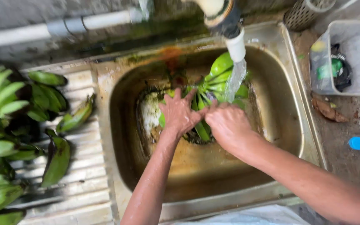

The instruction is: Wash bunches of green bananas and clean the sink area.

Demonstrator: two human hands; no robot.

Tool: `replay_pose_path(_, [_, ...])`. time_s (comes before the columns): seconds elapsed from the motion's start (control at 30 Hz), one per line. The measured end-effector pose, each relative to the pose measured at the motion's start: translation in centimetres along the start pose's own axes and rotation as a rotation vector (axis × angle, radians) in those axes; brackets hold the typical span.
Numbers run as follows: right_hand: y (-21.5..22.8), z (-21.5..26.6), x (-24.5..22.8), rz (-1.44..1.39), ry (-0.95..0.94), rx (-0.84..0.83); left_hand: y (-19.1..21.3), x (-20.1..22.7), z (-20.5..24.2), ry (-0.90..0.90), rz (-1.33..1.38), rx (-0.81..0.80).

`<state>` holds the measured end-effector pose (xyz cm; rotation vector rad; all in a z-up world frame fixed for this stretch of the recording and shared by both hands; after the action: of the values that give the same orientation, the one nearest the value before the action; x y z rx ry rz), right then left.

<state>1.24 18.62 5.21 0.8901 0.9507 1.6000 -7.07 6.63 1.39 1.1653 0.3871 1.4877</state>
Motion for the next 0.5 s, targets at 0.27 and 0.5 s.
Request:
replay_pose_path(0.27, [3.6,6.5,4.1,-0.458,-0.217,-0.046,-1.2,-1.2,1.6,-0.118,-0.032,0.026])
replay_pose_path(0.5, [0.3,7.4,4.0,-0.932,-0.365,0.164,-1.5,3.8,3.4,0.090,-0.124,0.190])
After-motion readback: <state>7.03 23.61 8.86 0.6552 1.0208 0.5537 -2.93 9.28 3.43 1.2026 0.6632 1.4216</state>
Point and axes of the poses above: each hand's wrist, its own z-axis away from the middle knuckle, its own y-axis out of the back of the hand, x = y × z, the point moved 3 cm from there along -z, towards the middle knuckle, and after that the axes turned 3 degrees about y, right-handed, at the moved point
